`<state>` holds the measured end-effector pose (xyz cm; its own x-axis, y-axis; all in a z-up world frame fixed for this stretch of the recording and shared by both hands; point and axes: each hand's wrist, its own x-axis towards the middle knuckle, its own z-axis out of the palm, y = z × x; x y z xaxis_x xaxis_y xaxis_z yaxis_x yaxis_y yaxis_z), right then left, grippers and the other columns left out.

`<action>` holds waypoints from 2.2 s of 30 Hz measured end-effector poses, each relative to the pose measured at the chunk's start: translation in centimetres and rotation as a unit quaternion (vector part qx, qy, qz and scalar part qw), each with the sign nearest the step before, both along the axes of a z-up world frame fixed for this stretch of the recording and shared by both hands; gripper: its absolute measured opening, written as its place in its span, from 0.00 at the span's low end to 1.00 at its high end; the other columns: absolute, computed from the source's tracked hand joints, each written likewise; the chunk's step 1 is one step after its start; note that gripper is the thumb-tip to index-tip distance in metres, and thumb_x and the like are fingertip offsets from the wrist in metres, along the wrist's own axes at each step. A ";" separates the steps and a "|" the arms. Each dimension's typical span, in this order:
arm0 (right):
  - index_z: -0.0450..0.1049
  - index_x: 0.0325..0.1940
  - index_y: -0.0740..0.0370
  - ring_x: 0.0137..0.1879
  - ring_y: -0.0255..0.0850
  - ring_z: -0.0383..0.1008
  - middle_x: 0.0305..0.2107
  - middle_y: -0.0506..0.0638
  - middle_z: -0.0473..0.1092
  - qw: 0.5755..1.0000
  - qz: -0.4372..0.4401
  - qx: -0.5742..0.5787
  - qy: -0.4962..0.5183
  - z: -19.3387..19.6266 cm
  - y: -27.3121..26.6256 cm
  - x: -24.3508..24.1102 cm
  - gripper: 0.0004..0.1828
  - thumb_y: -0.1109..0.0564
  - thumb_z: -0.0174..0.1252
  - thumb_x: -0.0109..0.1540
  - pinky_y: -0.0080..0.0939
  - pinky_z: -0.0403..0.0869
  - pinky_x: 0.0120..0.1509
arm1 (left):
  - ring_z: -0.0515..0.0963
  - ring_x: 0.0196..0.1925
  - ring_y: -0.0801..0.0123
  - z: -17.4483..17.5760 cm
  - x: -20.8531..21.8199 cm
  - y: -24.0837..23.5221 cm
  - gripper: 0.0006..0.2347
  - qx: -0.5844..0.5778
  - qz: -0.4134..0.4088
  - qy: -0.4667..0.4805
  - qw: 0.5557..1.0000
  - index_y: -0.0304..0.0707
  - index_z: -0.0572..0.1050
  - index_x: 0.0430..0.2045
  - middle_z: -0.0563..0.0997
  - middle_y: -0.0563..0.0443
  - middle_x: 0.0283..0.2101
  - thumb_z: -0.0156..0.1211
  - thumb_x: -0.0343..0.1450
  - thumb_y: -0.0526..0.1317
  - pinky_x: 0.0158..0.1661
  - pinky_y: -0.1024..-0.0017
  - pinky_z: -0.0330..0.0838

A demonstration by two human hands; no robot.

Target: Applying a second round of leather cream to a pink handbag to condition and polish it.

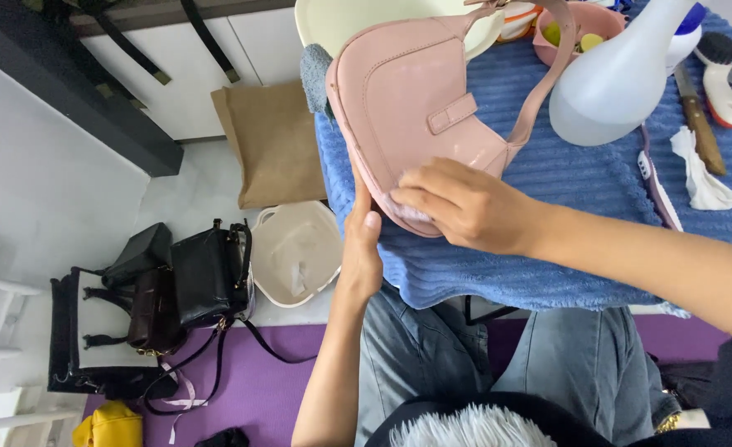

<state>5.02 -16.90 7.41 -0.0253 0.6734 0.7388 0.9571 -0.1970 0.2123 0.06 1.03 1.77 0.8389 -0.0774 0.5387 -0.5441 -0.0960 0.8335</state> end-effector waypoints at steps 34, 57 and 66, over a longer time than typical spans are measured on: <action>0.79 0.49 0.69 0.43 0.50 0.76 0.40 0.53 0.79 0.978 -0.152 0.139 -0.044 7.3 0.4 9.4 0.08 0.73 0.58 0.68 0.45 0.71 0.47 | 0.55 0.32 0.75 0.7 -1.0 -0.5 0.38 0.043 0.068 0.065 0.995 0.46 0.37 0.77 0.69 0.61 0.46 0.51 0.74 0.51 0.38 0.79 0.56; 0.67 0.65 0.82 0.70 0.60 0.67 0.62 0.71 0.66 0.991 -0.099 -0.018 -0.089 1.8 2.2 4.7 0.21 0.73 0.37 0.70 0.51 0.71 0.77 | 0.58 0.35 0.78 -0.5 -0.1 -0.1 0.35 0.020 0.055 0.054 0.997 0.33 0.49 0.75 0.71 0.59 0.47 0.52 0.75 0.52 0.38 0.81 0.59; 0.70 0.62 0.80 0.67 0.58 0.73 0.60 0.70 0.69 0.993 -0.078 -0.041 -0.079 0.9 0.6 2.4 0.16 0.68 0.45 0.73 0.48 0.75 0.73 | 0.62 0.38 0.79 -0.9 -0.1 -0.2 0.36 0.028 0.072 0.063 0.995 0.35 0.50 0.75 0.71 0.58 0.59 0.52 0.73 0.54 0.41 0.80 0.63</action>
<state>7.45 -16.29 8.34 -0.0272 0.7363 0.6761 0.8698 -0.3159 0.3790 -0.02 0.82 0.84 0.9045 0.0214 0.4259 -0.4119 -0.2141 0.8857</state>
